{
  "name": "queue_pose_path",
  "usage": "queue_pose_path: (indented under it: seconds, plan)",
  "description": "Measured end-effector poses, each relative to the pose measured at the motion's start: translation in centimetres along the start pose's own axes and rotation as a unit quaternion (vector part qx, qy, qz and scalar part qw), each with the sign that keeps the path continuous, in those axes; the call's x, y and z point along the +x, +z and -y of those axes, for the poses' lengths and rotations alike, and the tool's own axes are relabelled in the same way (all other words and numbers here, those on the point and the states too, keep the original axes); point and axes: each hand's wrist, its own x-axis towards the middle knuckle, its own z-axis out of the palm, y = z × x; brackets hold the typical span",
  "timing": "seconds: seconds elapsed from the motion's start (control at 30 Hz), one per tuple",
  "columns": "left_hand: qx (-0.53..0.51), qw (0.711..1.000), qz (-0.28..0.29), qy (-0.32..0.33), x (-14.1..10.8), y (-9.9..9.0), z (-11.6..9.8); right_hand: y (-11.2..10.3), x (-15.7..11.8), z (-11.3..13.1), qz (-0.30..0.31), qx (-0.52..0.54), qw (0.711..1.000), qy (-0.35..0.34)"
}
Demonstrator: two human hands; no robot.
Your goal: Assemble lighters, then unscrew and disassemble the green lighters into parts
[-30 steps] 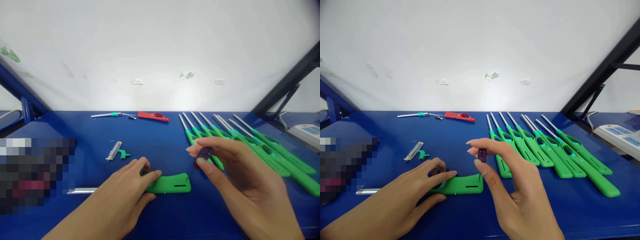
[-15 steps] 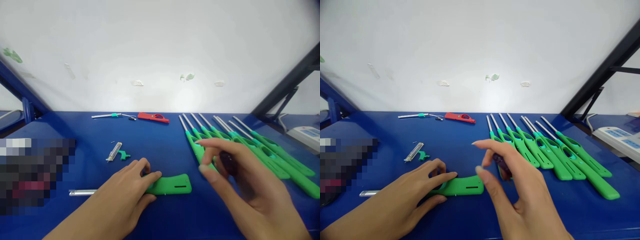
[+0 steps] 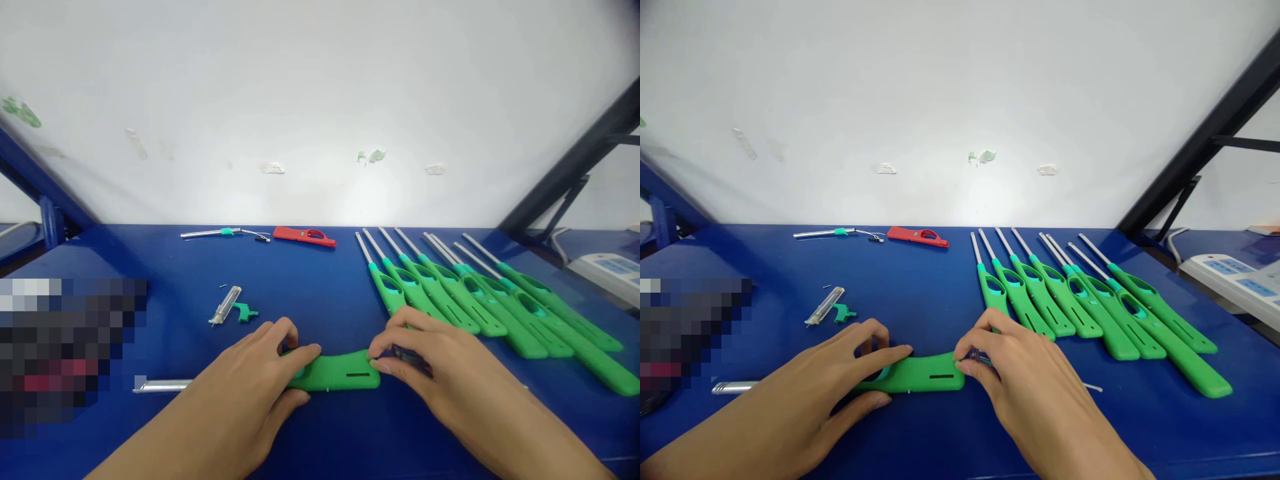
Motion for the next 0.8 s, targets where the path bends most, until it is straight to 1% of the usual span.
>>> queue_pose_path:
  seconds: [0.23, 0.37, 0.47, 0.53, 0.6, 0.7, 0.8]
  plan:
    - [0.035, 0.999, -0.006, 0.015, 0.1, 0.0, -0.3, 0.5, 0.1, 0.1, -0.004, -0.008, 1.0, -0.014]
    - [0.051, 0.998, -0.004, 0.023, 0.1, 0.0, -0.2, 0.0, 0.0, 0.3, -0.034, 0.008, 0.999, -0.024]
    - [0.059, 0.998, 0.003, 0.021, 0.2, 0.1, -0.1, -0.6, 0.2, 0.6, -0.059, 0.031, 0.998, -0.013]
    - [0.066, 0.998, -0.01, 0.02, 0.1, 0.2, 0.0, -0.9, 0.3, 0.8, -0.076, 0.052, 0.996, -0.007]
    - [0.064, 0.997, -0.042, 0.027, 0.0, 0.3, -0.2, -1.1, 0.4, 1.2, -0.101, 0.083, 0.991, -0.013]
    - [0.007, 0.993, -0.103, 0.049, -0.2, 0.1, -0.8, -1.1, 0.5, 2.1, -0.121, 0.125, 0.984, -0.041]
    - [-0.1, 0.986, -0.113, 0.077, 0.0, -0.3, -1.6, -0.8, 0.5, 3.0, -0.117, 0.153, 0.98, -0.058]
